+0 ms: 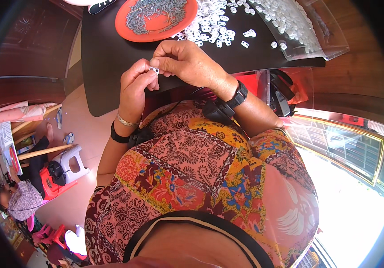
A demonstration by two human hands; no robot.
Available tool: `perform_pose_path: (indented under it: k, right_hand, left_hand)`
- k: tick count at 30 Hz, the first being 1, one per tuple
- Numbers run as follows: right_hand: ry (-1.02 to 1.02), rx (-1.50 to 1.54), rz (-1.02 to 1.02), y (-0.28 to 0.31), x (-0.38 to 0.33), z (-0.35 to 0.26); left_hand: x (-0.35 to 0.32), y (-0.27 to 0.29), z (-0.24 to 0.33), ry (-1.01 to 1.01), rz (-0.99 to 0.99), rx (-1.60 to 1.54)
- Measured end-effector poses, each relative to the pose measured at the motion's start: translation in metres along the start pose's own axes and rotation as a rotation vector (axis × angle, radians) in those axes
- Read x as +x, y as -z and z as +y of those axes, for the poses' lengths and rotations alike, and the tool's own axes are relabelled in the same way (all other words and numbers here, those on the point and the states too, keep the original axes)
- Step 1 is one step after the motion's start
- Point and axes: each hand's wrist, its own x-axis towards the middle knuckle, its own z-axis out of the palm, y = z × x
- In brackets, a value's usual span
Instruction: Assembling small white plastic components by inserting metal pins.
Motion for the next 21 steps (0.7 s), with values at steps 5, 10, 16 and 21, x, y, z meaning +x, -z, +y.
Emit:
perform_pose_path:
  k: [5,10,16,21]
  right_hand:
    - [0.02,-0.068,0.017,-0.001,-0.001,-0.001]
    - [0.074,-0.186,0.077,-0.005,-0.006,0.002]
    - [-0.016,-0.202,0.047,0.003,-0.009,-0.003]
    - [-0.002,-0.294,0.026,0.014,-0.013,-0.006]
  left_hand:
    - [0.0,-0.003,0.002,0.0,0.007,0.007]
    - [-0.004,-0.003,-0.001,0.01,0.007,0.123]
    - [-0.001,-0.001,-0.004,-0.052,-0.028,0.239]
    - [0.002,-0.003,0.002,0.03,-0.026,0.16]
